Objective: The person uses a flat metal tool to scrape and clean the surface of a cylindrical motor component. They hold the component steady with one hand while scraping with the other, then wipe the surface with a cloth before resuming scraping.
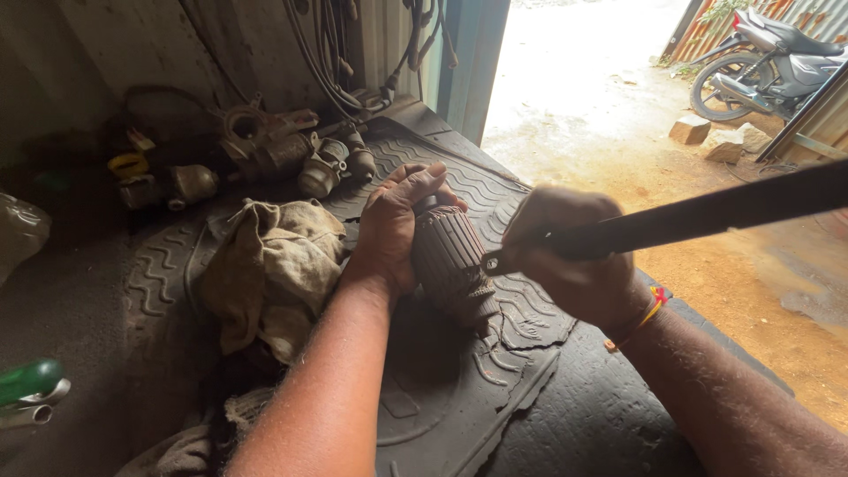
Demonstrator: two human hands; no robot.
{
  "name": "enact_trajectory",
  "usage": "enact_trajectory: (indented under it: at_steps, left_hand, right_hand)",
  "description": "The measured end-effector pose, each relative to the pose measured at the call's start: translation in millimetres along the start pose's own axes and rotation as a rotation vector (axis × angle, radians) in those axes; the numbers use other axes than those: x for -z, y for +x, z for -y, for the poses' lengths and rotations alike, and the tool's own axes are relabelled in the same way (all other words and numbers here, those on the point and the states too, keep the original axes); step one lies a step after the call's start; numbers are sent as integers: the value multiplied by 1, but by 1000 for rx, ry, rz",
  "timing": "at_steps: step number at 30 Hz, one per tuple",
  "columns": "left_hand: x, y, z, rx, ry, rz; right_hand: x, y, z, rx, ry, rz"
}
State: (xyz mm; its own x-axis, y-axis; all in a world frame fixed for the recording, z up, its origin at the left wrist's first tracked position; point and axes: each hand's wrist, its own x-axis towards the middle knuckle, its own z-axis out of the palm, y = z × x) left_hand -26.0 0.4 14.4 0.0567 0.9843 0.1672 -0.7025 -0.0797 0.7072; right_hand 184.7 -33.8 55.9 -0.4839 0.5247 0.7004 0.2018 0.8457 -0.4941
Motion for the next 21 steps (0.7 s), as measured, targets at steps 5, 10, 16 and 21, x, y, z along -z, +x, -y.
enact_trajectory:
  at_steps: [5, 10, 16, 21]
  left_hand:
    - [1, 1, 1, -3, 12, -32]
    - [2, 2, 2, 0, 9, 5]
    - [3, 2, 3, -12, 16, 3]
    - [2, 0, 3, 12, -18, -9]
  right_hand:
    - [4, -1, -2, -12, -65, -84]
    - [0, -3, -3, 9, 0, -24]
    - [0, -2, -3, -121, 231, -75]
    - [-11, 1, -1, -99, -18, -197]
